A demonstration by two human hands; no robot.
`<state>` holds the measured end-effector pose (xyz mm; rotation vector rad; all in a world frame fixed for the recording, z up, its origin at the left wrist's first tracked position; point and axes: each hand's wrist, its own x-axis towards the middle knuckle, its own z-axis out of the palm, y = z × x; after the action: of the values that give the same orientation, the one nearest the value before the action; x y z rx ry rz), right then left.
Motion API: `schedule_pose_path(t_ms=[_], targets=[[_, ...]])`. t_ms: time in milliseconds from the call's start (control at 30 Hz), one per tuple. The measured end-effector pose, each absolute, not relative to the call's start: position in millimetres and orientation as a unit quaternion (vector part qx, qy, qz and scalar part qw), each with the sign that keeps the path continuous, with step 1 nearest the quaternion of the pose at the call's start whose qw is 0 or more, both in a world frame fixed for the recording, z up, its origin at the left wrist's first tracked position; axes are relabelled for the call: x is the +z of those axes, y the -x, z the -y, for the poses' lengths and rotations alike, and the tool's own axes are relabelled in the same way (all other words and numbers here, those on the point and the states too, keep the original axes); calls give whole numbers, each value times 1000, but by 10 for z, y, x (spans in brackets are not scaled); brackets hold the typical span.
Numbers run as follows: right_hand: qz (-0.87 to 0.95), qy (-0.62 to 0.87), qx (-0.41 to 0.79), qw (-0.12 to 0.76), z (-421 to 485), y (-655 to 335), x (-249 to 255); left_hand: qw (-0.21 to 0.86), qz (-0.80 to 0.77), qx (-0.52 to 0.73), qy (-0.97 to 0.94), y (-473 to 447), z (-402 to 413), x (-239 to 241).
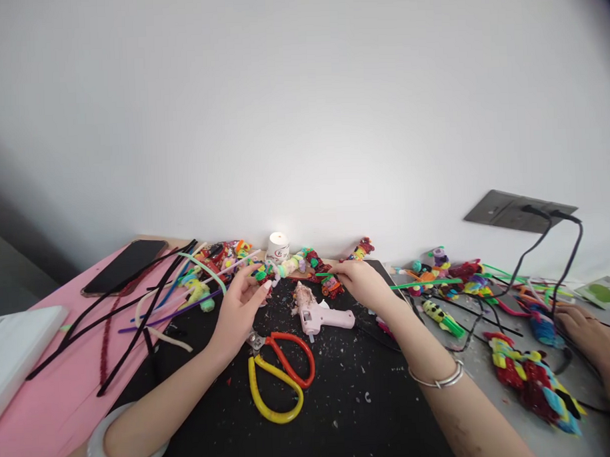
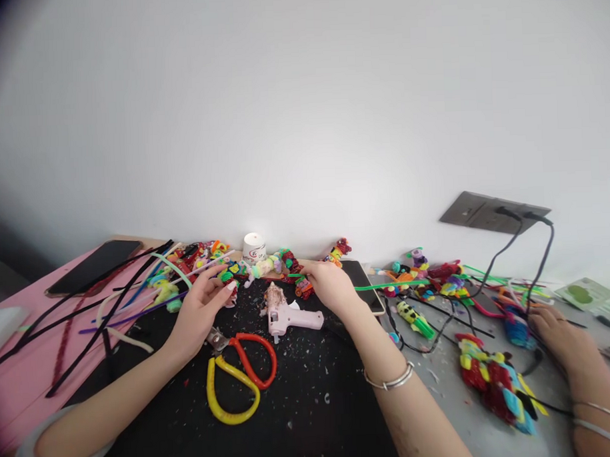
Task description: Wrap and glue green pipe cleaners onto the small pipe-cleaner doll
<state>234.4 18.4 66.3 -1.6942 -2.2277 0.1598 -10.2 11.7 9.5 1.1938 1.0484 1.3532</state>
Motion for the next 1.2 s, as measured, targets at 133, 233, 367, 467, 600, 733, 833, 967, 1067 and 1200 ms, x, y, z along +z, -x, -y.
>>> schedule_pose_path(t_ms=[133,233,367,467,600,733,833,967,1067,1200], targets=[[735,655,-48,168,-112,-2224,490,508,-437,533,-517,98,-84,113],[725,646,-54,232,40,-2149,404,506,-444,518,-528,105,-75,100],[759,599,-7,255,326,-2098,315,503,-439,505,-546,114,-81,85],[765,603,8,227,491,-2072,215,513,-430,498,-552,106,-79,83],[750,632,20,193,545,-2039,79,544,-411,483,-549,80,-65,82],[750,632,31,195,491,-2054,1,552,-401,473,-557,68,-68,76],[748,619,65,230,460,-2101,-27,556,-407,469,-553,72,-86,61],[715,588,173,337,464,-2147,-11,576,-400,457,-547,69,-91,43],[679,571,255,384,494,-2143,34,614,-382,428,-542,56,-67,52],[664,561,285,404,531,-2122,57,649,-360,402,-536,43,-29,69]])
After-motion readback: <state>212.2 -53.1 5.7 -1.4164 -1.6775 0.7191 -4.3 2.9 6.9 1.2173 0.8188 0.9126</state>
